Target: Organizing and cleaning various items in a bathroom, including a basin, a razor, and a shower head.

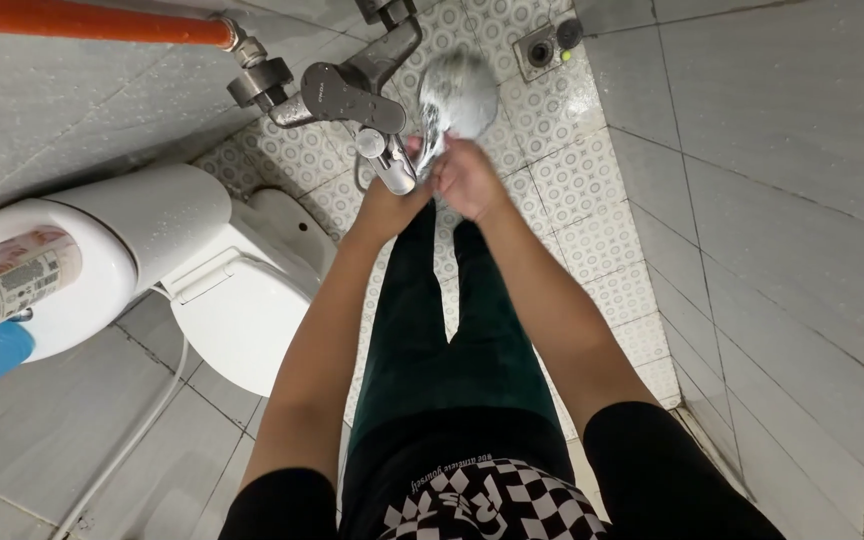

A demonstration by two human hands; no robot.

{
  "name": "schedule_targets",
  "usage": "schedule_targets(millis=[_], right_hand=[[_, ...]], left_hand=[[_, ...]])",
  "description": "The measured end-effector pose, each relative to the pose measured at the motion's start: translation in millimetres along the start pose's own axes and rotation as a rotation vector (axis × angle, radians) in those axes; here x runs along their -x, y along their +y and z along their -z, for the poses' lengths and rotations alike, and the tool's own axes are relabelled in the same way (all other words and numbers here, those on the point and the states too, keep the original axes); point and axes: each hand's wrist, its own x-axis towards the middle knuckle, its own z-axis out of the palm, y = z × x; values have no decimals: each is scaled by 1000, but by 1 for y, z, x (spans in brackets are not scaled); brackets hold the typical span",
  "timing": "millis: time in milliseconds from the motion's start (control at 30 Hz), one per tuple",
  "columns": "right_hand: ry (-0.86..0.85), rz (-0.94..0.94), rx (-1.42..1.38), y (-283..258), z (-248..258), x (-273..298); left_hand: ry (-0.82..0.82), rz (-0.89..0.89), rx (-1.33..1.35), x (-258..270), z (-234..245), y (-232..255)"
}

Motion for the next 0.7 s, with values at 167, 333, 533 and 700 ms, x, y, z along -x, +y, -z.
schedule_targets(millis=[167, 333, 533, 700], right_hand=[[27, 170, -19, -7, 14, -12], [117, 194, -77, -2, 8, -3], [301, 106, 108, 47, 25, -18], [701, 25, 17, 57, -5, -31]], left_hand=[[127, -155, -356, -45, -28, -19], [-63, 83, 3, -64, -18, -19], [-37, 538, -146, -7, -21, 4], [40, 320, -462, 35, -12, -18]])
